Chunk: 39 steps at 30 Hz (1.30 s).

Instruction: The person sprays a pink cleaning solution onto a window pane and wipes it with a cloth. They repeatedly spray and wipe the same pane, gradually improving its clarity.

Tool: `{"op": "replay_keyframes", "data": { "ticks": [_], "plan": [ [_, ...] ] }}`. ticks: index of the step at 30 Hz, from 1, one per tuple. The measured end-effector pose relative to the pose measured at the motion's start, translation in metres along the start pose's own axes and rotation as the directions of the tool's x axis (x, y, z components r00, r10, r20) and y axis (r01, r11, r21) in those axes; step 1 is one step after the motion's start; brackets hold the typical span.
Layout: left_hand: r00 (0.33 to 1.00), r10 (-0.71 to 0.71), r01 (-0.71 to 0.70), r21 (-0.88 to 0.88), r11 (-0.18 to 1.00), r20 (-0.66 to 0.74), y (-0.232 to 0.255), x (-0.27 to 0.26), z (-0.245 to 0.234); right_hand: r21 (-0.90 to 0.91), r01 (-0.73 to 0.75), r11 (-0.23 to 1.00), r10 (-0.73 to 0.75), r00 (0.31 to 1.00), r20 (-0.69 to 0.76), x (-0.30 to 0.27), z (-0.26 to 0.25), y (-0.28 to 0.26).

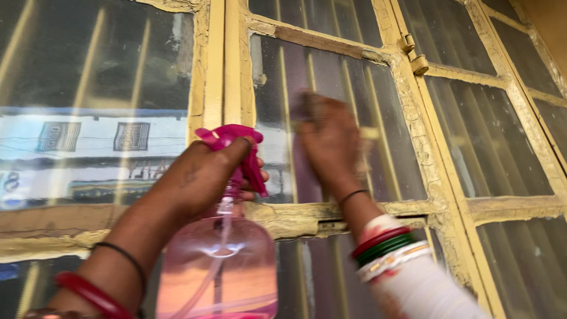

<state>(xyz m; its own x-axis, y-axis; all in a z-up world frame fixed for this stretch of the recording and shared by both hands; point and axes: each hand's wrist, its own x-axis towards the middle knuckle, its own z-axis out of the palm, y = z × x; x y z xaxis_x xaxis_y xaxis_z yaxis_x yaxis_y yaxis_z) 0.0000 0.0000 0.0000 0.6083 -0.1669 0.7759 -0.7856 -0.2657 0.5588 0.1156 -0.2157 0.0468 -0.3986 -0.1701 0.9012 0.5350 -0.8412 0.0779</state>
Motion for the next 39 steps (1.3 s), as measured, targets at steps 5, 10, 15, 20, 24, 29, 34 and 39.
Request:
{"op": "replay_keyframes", "data": {
  "ticks": [5,10,15,20,24,29,34,39],
  "plan": [
    [0.999,0.031,-0.030,-0.037,0.999,0.013,-0.003,0.003,-0.001,0.150,0.283,0.947,-0.303,0.943,0.134,-0.021,0.001,-0.067],
    [0.995,-0.078,0.081,0.033,0.996,-0.065,-0.001,0.000,0.004,0.206,0.262,0.943,-0.313,0.909,0.276,-0.005,-0.021,-0.021],
    [0.999,0.013,-0.012,0.011,1.000,-0.036,0.000,-0.003,0.005,-0.028,0.049,0.998,-0.042,0.975,0.219,0.014,-0.052,0.095],
    [0.999,0.030,-0.025,0.162,0.986,-0.032,0.000,-0.008,0.003,-0.388,-0.059,0.920,0.130,0.978,0.160,0.008,-0.085,0.161],
    [0.998,0.002,0.005,0.125,0.992,-0.057,0.001,-0.008,0.000,-0.406,-0.302,0.862,0.340,0.940,0.023,0.005,-0.058,0.150],
    [0.992,0.066,-0.044,0.193,0.980,-0.111,0.001,-0.008,-0.002,-0.339,-0.384,0.859,0.430,0.900,0.071,0.002,-0.041,0.077],
    [0.993,0.050,-0.023,0.230,0.973,-0.109,-0.002,-0.008,-0.002,-0.153,0.018,0.988,-0.009,0.998,0.061,-0.005,-0.006,-0.009],
    [0.975,0.222,-0.203,0.344,0.917,-0.014,-0.009,-0.003,-0.004,0.065,0.219,0.974,-0.227,0.952,0.204,-0.022,0.004,-0.074]
  ]
}}
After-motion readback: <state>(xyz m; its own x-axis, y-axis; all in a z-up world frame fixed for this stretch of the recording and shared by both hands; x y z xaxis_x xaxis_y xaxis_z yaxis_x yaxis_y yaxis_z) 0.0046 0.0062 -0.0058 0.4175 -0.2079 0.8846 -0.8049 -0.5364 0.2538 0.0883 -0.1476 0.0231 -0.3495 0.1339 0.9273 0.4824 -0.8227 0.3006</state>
